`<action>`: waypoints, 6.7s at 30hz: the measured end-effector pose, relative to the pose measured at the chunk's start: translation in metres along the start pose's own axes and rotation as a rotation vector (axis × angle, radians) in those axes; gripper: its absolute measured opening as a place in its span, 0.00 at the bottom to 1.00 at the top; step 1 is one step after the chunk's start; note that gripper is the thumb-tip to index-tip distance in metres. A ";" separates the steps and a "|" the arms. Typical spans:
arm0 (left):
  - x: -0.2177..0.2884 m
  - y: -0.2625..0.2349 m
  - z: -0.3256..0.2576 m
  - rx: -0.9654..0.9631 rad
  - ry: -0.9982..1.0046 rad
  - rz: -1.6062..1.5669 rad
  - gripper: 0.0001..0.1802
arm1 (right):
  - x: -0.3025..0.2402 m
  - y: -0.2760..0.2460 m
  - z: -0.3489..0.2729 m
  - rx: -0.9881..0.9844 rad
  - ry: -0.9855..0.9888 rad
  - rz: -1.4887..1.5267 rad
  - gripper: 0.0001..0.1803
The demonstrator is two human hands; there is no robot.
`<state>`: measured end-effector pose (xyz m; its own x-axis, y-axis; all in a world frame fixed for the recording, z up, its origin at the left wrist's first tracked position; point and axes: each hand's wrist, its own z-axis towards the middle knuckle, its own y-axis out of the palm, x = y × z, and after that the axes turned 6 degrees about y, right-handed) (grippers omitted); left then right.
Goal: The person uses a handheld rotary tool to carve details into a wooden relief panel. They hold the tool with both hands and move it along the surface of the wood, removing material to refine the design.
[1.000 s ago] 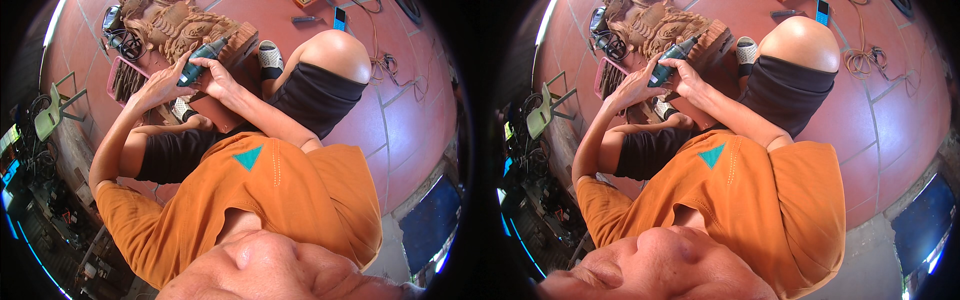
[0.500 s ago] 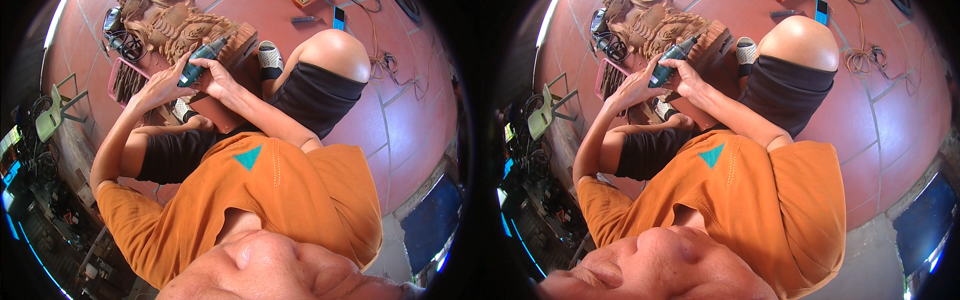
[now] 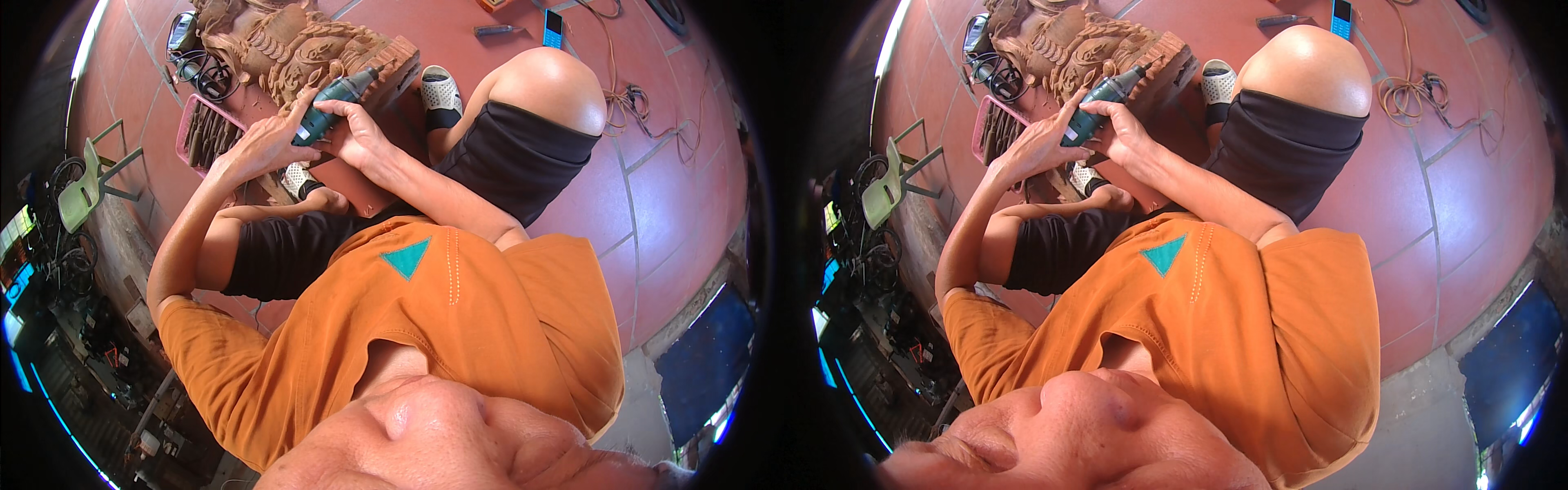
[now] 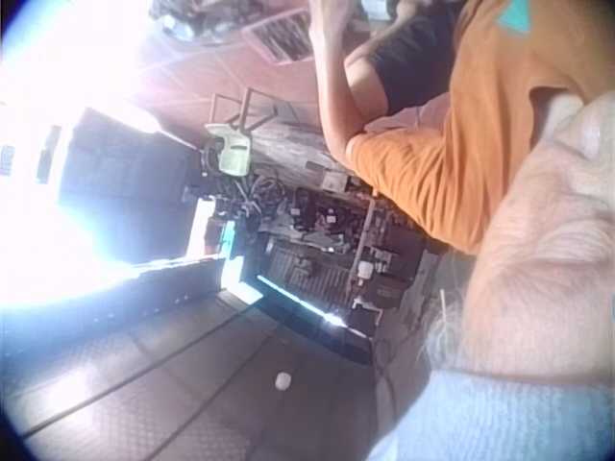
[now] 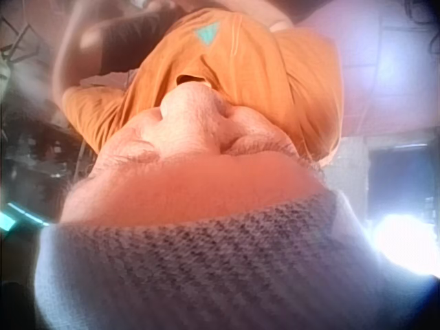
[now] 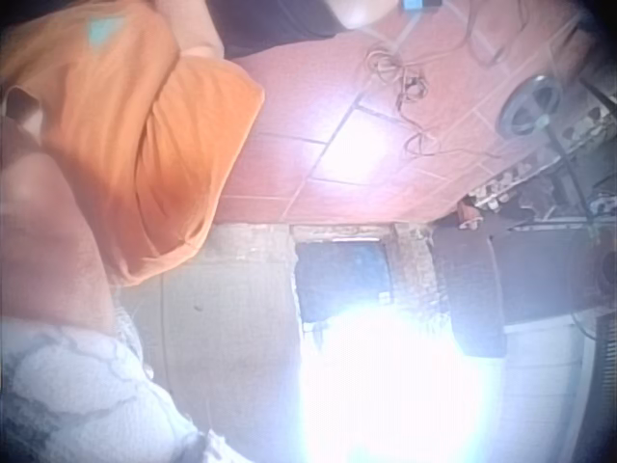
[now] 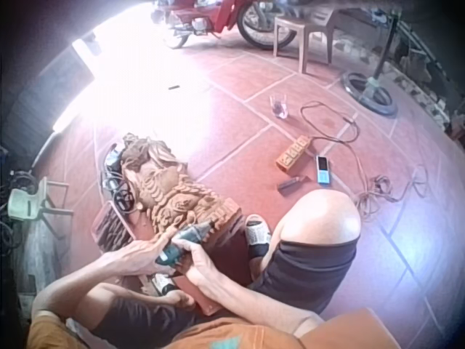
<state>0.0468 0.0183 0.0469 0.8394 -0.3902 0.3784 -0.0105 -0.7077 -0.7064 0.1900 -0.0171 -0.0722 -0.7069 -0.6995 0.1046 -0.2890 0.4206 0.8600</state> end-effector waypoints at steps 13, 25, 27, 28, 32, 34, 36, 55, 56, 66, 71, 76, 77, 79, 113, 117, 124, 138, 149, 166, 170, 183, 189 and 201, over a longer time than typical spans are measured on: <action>0.000 0.000 0.000 -0.004 0.033 -0.014 0.56 | 0.002 0.000 -0.005 0.004 -0.009 0.041 0.14; 0.004 0.002 -0.001 0.053 -0.027 -0.023 0.57 | -0.003 0.003 0.002 0.018 0.005 -0.018 0.16; 0.000 0.005 -0.001 0.082 -0.004 -0.011 0.56 | -0.004 0.006 0.002 0.034 0.005 -0.035 0.16; -0.002 0.007 -0.002 0.096 0.008 -0.004 0.56 | -0.004 0.007 0.002 0.031 0.009 -0.035 0.16; 0.000 0.005 -0.002 0.065 -0.043 -0.031 0.55 | -0.004 0.004 0.005 -0.008 0.023 -0.014 0.16; 0.001 0.005 -0.002 0.072 -0.036 -0.029 0.55 | -0.004 0.001 0.007 -0.025 0.018 -0.004 0.16; 0.002 0.004 -0.002 0.065 -0.041 -0.029 0.55 | -0.004 0.004 0.003 -0.022 0.007 -0.011 0.16; 0.007 -0.003 0.001 0.056 0.045 0.060 0.55 | -0.004 0.009 -0.009 0.015 -0.072 0.029 0.18; 0.007 -0.003 0.002 0.065 0.057 0.068 0.56 | -0.004 0.009 -0.009 0.015 -0.078 0.034 0.18; 0.016 -0.008 0.006 0.032 0.040 0.097 0.57 | -0.004 0.011 -0.012 0.013 -0.126 0.061 0.19; 0.009 -0.005 0.006 0.047 0.079 0.109 0.57 | -0.003 0.010 -0.012 -0.009 -0.126 0.076 0.19; 0.008 -0.004 0.006 0.069 0.093 0.107 0.56 | -0.004 0.009 -0.011 -0.008 -0.119 0.067 0.19; 0.008 -0.003 0.006 0.077 0.091 0.120 0.57 | -0.004 0.011 -0.012 -0.003 -0.119 0.063 0.19; 0.007 -0.002 0.005 0.093 0.087 0.147 0.57 | -0.005 0.011 -0.011 0.003 -0.120 0.055 0.18; -0.003 0.007 0.006 0.156 0.079 0.162 0.59 | -0.008 0.014 -0.006 -0.014 -0.120 0.000 0.20; -0.002 0.006 0.006 0.145 0.069 0.147 0.59 | -0.007 0.015 -0.007 0.006 -0.144 -0.023 0.19; -0.004 0.006 0.007 0.092 0.040 0.136 0.58 | -0.009 0.010 -0.006 0.009 -0.064 0.023 0.18; -0.010 0.004 0.001 0.129 0.118 0.121 0.56 | -0.006 0.002 -0.005 -0.068 0.074 0.080 0.20; -0.023 -0.001 -0.040 0.040 -0.081 0.012 0.55 | 0.028 0.019 0.014 -0.094 0.199 0.054 0.20; -0.062 0.009 -0.137 0.286 -0.273 -0.099 0.56 | 0.088 0.059 0.065 -0.185 0.269 -0.113 0.17; -0.057 0.015 -0.141 0.326 -0.257 -0.039 0.56 | 0.098 0.060 0.063 -0.152 0.331 -0.077 0.18; -0.058 0.016 -0.115 0.354 -0.230 0.004 0.50 | 0.093 0.050 0.072 -0.245 0.327 0.001 0.15; -0.063 0.009 -0.104 0.299 -0.217 0.034 0.48 | 0.090 0.043 0.079 -0.228 0.301 0.032 0.16; -0.071 0.002 -0.087 0.254 -0.218 0.049 0.49 | 0.079 0.048 0.080 -0.213 0.273 0.107 0.18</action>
<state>-0.0605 -0.0067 0.0709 0.9381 -0.2653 0.2226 0.0590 -0.5109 -0.8576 0.0690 -0.0057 -0.0631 -0.5189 -0.7988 0.3044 -0.0612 0.3899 0.9188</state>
